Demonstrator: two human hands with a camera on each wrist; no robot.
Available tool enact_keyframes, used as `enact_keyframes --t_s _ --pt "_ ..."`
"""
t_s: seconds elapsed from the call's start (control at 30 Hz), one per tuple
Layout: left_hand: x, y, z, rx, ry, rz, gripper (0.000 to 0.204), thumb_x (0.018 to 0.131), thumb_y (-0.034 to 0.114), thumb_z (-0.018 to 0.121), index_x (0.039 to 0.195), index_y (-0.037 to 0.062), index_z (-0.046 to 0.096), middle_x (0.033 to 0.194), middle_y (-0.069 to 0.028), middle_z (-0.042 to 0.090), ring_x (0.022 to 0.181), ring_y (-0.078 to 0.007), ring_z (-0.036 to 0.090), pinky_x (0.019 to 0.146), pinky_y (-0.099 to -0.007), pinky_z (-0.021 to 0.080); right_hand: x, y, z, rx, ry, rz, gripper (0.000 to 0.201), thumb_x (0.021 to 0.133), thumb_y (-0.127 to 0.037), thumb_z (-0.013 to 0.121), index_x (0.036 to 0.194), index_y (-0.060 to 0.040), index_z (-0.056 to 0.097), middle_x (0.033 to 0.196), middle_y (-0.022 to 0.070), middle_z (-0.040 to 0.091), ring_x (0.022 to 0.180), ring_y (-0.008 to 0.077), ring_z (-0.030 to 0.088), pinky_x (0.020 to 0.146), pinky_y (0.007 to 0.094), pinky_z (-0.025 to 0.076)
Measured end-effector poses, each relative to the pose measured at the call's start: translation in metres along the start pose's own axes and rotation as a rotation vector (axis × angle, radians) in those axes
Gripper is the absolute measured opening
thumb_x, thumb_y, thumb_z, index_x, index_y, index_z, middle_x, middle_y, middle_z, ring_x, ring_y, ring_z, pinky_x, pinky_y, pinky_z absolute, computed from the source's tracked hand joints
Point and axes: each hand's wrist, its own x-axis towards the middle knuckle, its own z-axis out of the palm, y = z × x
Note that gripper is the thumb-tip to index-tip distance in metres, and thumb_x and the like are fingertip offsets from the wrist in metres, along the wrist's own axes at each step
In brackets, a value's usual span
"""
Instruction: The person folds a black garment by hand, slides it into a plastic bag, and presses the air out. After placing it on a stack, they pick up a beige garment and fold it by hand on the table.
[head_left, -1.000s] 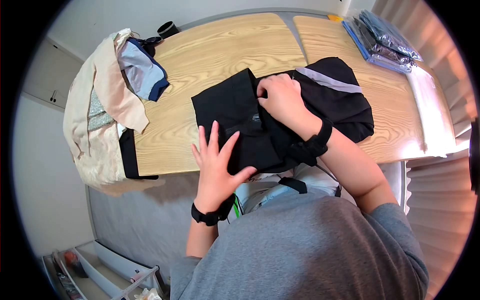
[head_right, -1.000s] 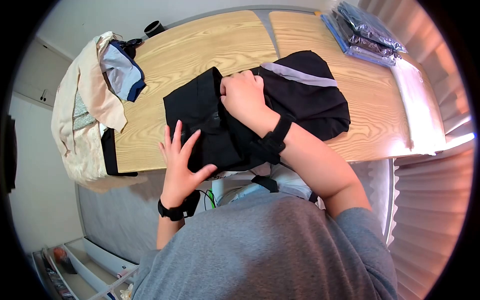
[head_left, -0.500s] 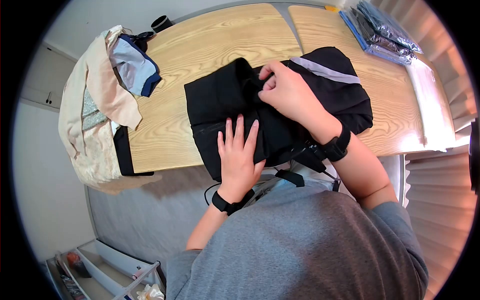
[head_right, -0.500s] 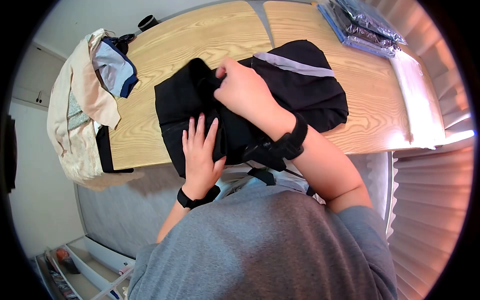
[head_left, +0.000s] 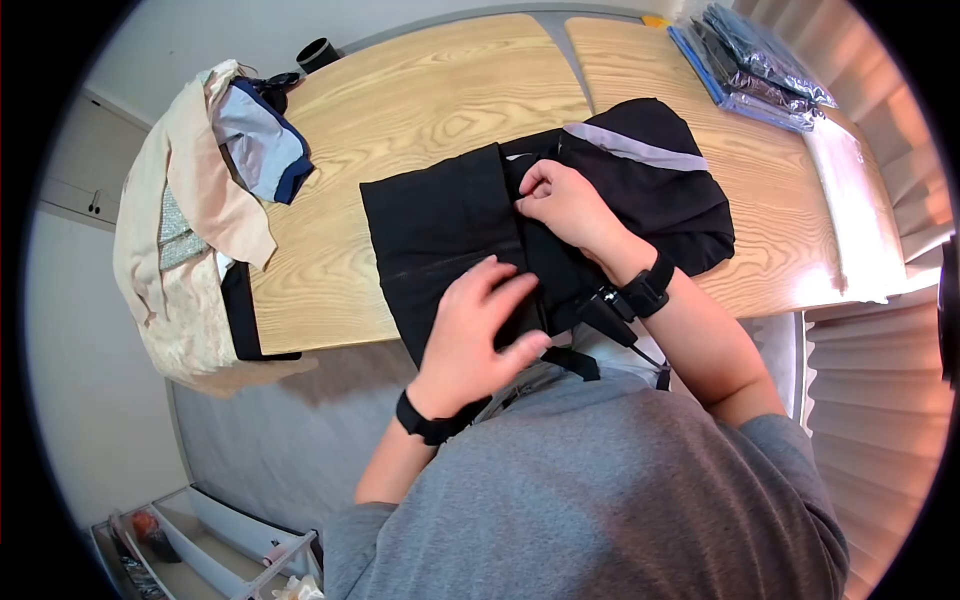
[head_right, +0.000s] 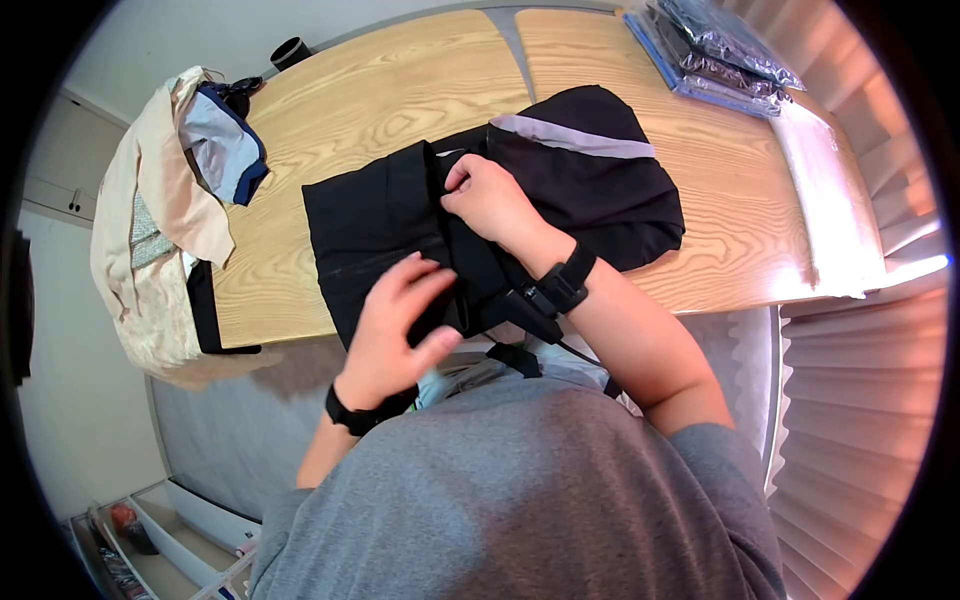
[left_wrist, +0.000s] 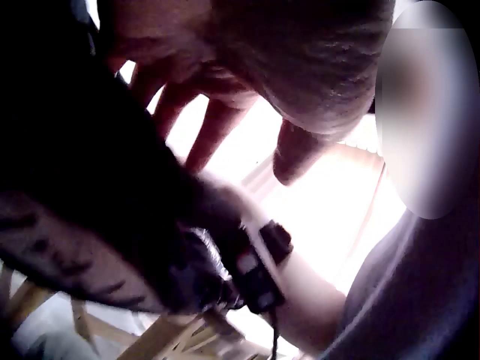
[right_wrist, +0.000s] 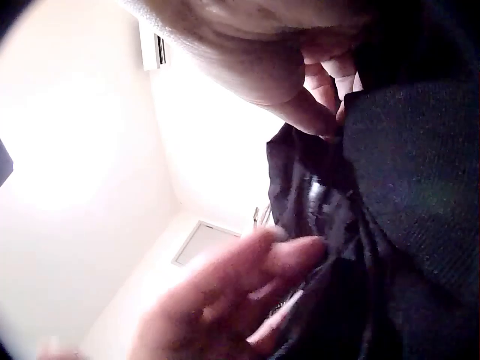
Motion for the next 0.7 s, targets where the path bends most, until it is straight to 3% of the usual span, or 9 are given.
enact_keyframes --t_s 0.07,0.13,0.17,0.2,0.3,0.4,0.47,0.5,0.7 --pt "0.006 -0.005 -0.012 -0.044 0.171 -0.101 0.053 0.077 0.018 0.068 0.125 0.0049 0.052 0.134 -0.0187 0.041 0.124 -0.0362 0.040 0.102 -0.0433 0.034 0.000 0.000 0.002 -0.033 0.010 -0.014 0.016 0.076 -0.005 0.069 0.086 -0.0021 0.056 0.068 -0.0003 0.054 0.065 0.0073 0.050 0.060 0.0225 0.042" --pt "0.016 -0.010 -0.016 0.305 0.218 -0.124 0.064 0.077 0.015 0.069 0.134 0.0066 0.042 0.142 -0.0201 0.032 0.131 -0.0370 0.032 0.105 -0.0428 0.031 -0.001 0.001 0.003 -0.048 0.032 -0.031 0.016 0.076 -0.005 0.069 0.086 -0.0021 0.056 0.069 0.0001 0.054 0.066 0.0071 0.050 0.060 0.0226 0.042" --pt "0.017 -0.016 -0.016 0.348 0.106 -0.147 0.075 0.078 0.023 0.069 0.141 0.0090 0.031 0.148 -0.0209 0.020 0.137 -0.0375 0.020 0.108 -0.0498 0.024 -0.001 0.002 0.005 -0.059 0.057 -0.047 0.016 0.076 -0.005 0.069 0.085 -0.0022 0.056 0.071 0.0005 0.055 0.066 0.0070 0.051 0.061 0.0227 0.042" --pt "0.019 -0.017 -0.011 0.347 0.113 -0.149 0.075 0.078 0.023 0.069 0.141 0.0090 0.031 0.148 -0.0209 0.020 0.137 -0.0375 0.020 0.108 -0.0498 0.024 0.000 0.004 0.008 -0.064 0.053 -0.052 0.016 0.076 -0.005 0.069 0.085 -0.0022 0.056 0.071 0.0005 0.055 0.066 0.0070 0.051 0.061 0.0227 0.042" --pt "0.025 -0.017 0.006 0.438 -0.153 -0.228 0.081 0.082 0.036 0.064 0.147 0.0135 0.020 0.152 -0.0213 0.009 0.140 -0.0402 0.010 0.103 -0.0675 0.015 -0.001 0.005 0.011 0.145 0.131 -0.157 0.018 0.073 -0.007 0.069 0.085 0.0006 0.058 0.074 0.0095 0.060 0.069 0.0189 0.060 0.066 0.0296 0.049" --pt "0.028 -0.016 0.012 0.483 -0.166 -0.242 0.080 0.083 0.038 0.062 0.147 0.0143 0.020 0.152 -0.0215 0.009 0.139 -0.0421 0.009 0.102 -0.0677 0.016 -0.014 0.003 0.003 -0.029 0.097 -0.145 0.021 0.078 -0.008 0.067 0.094 0.0005 0.056 0.083 0.0065 0.059 0.076 0.0135 0.056 0.071 0.0264 0.047" --pt "0.028 -0.019 0.013 0.471 -0.165 -0.253 0.080 0.084 0.040 0.061 0.147 0.0153 0.019 0.152 -0.0206 0.008 0.140 -0.0425 0.007 0.102 -0.0682 0.015 -0.020 0.007 -0.006 -0.256 0.431 -0.262 0.030 0.078 -0.012 0.066 0.102 0.0010 0.055 0.095 0.0183 0.060 0.092 0.0311 0.059 0.084 0.0375 0.046" --pt "0.028 -0.018 0.012 0.472 -0.170 -0.258 0.080 0.084 0.040 0.061 0.147 0.0156 0.019 0.152 -0.0201 0.008 0.140 -0.0422 0.007 0.102 -0.0682 0.015 -0.026 0.008 -0.010 -0.272 0.418 -0.217 0.040 0.079 -0.016 0.067 0.111 0.0026 0.052 0.106 0.0222 0.058 0.103 0.0355 0.054 0.092 0.0405 0.042" --pt "0.027 -0.021 0.017 0.489 -0.123 -0.235 0.080 0.081 0.041 0.063 0.147 0.0171 0.023 0.152 -0.0186 0.011 0.139 -0.0419 0.011 0.100 -0.0695 0.018 -0.042 -0.005 0.008 -0.215 0.350 -0.176 0.054 0.076 -0.019 0.071 0.119 0.0042 0.048 0.112 0.0213 0.056 0.108 0.0350 0.050 0.093 0.0399 0.041"
